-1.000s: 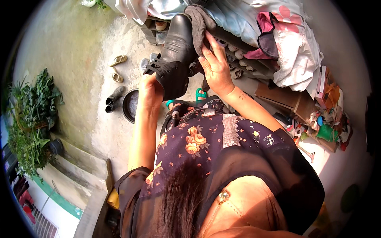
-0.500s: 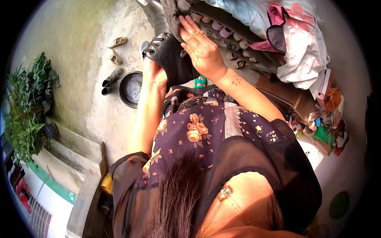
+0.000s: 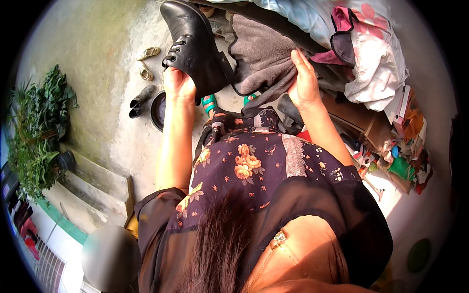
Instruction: The person sits on the floor and cleans various shoes using a pink cloth and a bucket of water. They wipe the exterior and interior of several pairs of shoes, including sandals, sneakers, and boots, and occasionally dip the cloth into the water.
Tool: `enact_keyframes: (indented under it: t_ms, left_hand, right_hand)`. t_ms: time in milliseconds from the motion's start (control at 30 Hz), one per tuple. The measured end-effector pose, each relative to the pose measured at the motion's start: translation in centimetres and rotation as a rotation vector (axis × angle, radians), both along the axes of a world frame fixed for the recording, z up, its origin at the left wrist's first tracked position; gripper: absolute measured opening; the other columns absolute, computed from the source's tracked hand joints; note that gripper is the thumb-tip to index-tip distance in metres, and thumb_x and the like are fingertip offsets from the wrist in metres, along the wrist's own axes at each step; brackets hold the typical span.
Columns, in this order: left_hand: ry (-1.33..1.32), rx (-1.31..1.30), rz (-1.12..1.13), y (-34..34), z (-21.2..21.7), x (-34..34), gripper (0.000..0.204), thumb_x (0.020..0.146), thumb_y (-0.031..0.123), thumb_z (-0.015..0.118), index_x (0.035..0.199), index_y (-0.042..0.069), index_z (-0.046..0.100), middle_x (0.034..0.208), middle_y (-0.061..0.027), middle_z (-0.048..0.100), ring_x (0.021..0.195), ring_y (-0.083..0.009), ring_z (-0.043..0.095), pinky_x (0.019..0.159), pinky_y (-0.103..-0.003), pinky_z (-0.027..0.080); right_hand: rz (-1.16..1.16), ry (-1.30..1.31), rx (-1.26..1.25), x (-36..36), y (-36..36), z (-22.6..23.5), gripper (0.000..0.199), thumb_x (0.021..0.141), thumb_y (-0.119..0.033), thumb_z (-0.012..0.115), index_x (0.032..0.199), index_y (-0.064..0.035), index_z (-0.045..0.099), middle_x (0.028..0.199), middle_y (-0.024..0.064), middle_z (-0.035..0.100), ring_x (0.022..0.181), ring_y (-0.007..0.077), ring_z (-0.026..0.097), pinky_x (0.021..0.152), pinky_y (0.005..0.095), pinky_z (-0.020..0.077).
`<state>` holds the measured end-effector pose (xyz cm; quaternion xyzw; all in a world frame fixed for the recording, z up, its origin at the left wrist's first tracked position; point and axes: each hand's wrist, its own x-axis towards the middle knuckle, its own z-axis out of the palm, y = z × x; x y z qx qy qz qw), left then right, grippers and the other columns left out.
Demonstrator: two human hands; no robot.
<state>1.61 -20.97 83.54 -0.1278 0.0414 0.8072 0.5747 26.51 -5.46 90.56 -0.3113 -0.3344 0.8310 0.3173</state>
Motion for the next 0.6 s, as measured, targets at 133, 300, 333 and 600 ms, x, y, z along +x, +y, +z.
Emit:
enact_keyframes:
  t_ms: [133,300,333,600]
  left_hand:
    - [-0.043,0.062,-0.073,1.0,1.1,2.8,0.034,0.099,0.015,0.045,0.126,-0.004,0.054,0.128,-0.0206,0.06,0.118,-0.0308,0.059,0.108,-0.047,0.044]
    - [0.233,-0.411,-0.131,0.9,3.6,6.2,0.032,0.099,0.01,0.041,0.124,-0.004,0.055,0.122,-0.0177,0.063,0.112,-0.0272,0.062,0.1,-0.041,0.051]
    - [0.454,-0.613,-0.13,1.1,4.8,7.5,0.028,0.097,0.008,0.044,0.119,0.0,0.059,0.111,-0.0102,0.067,0.096,-0.0229,0.066,0.086,-0.036,0.054]
    - [3.825,-0.507,-0.459,-2.5,3.1,9.8,0.052,0.089,0.018,0.051,0.135,-0.007,0.051,0.139,-0.0249,0.049,0.125,-0.0399,0.05,0.108,-0.049,0.04]
  right_hand:
    - [0.238,-0.247,0.91,-3.7,-1.4,-0.2,0.038,0.101,-0.026,0.054,0.132,-0.0044,0.057,0.136,0.0083,0.057,0.127,0.0257,0.05,0.107,0.0364,0.0385]
    - [0.08,-0.504,1.49,-8.4,-1.0,-0.9,0.043,0.101,-0.031,0.052,0.134,-0.0031,0.055,0.154,0.0082,0.037,0.142,0.0341,0.032,0.115,0.0398,0.0286]
    - [0.051,-0.473,1.404,-9.2,0.9,-0.8,0.044,0.101,-0.031,0.052,0.135,-0.0029,0.054,0.15,0.0088,0.043,0.138,0.0327,0.039,0.113,0.0374,0.0318]
    - [0.174,-0.599,1.32,-6.6,5.1,-1.7,0.033,0.098,-0.032,0.055,0.122,-0.0117,0.066,0.124,0.0134,0.064,0.122,0.0271,0.058,0.111,0.0463,0.0352]
